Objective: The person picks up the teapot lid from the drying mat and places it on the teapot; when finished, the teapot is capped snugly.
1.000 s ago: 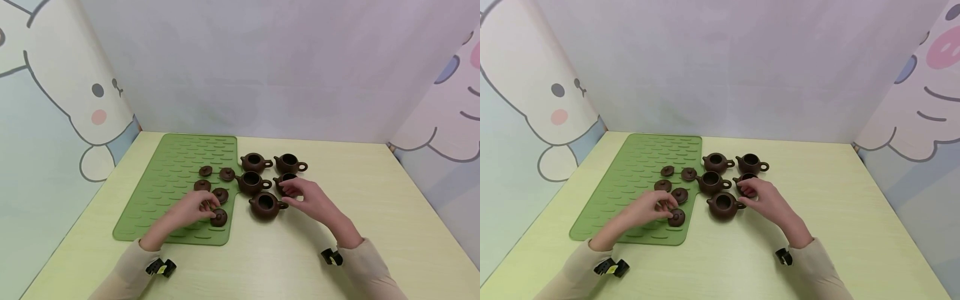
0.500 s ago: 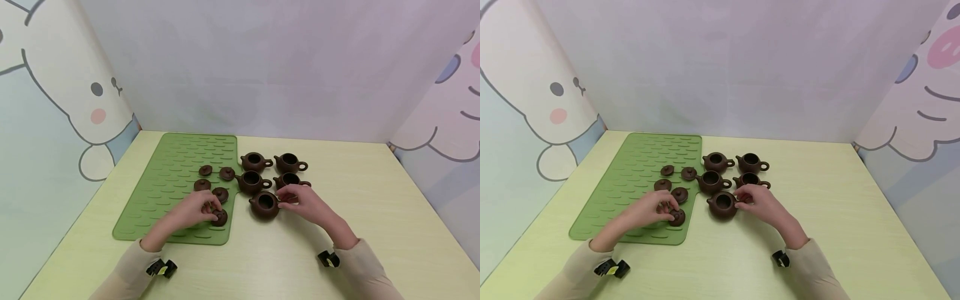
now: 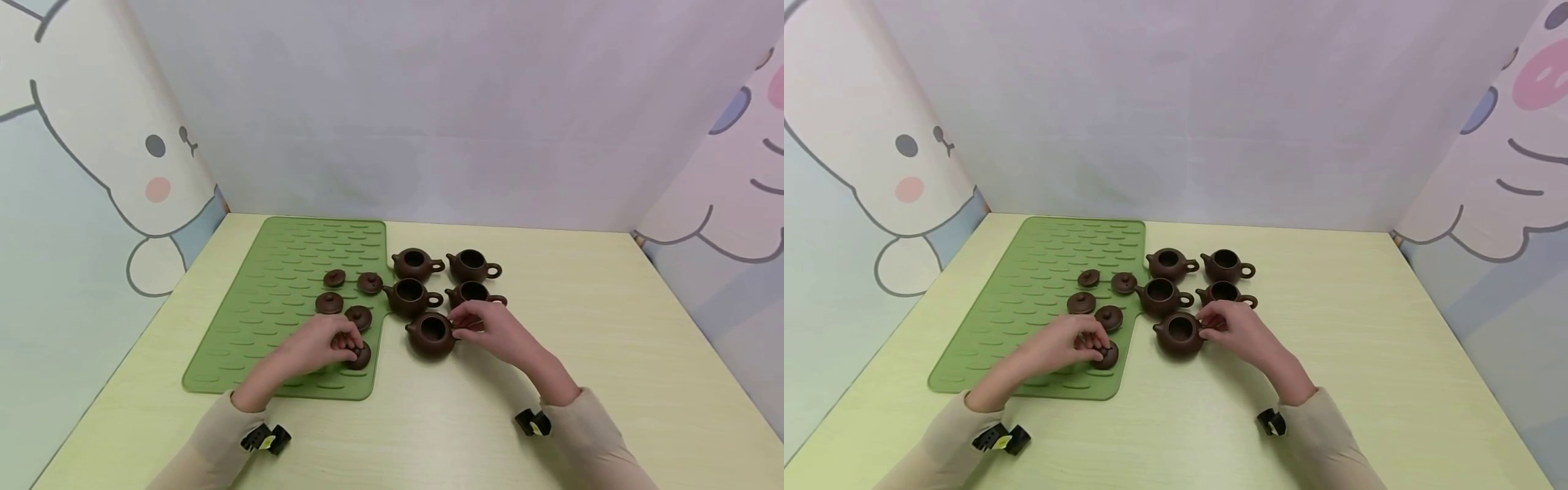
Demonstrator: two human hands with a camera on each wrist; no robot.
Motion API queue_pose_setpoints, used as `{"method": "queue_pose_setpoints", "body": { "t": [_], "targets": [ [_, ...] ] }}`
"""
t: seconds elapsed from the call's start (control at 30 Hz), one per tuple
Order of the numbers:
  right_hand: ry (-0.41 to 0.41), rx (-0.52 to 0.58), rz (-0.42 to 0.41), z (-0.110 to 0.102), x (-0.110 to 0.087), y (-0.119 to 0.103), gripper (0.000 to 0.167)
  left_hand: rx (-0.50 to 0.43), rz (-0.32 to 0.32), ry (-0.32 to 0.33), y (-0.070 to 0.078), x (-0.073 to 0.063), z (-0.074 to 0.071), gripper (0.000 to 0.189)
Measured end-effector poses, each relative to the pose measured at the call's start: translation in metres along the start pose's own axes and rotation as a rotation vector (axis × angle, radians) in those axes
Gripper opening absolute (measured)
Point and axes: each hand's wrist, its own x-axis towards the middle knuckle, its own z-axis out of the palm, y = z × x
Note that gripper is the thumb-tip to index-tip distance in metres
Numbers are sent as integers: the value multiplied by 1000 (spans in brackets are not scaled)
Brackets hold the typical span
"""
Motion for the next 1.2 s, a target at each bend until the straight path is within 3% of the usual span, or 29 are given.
{"method": "queue_pose_setpoints", "body": {
  "t": [0.4,0.93,1.2],
  "targets": [
    [0,-9,26,-1,2,-2,17,-47,-11,21,7,8,-4,11],
    [0,23,65,2,0,-2,17,-22,78,34,29,31,-11,10],
    [1,28,62,3,-1,-2,16,5,94,49,40,44,-9,8]
  ]
}}
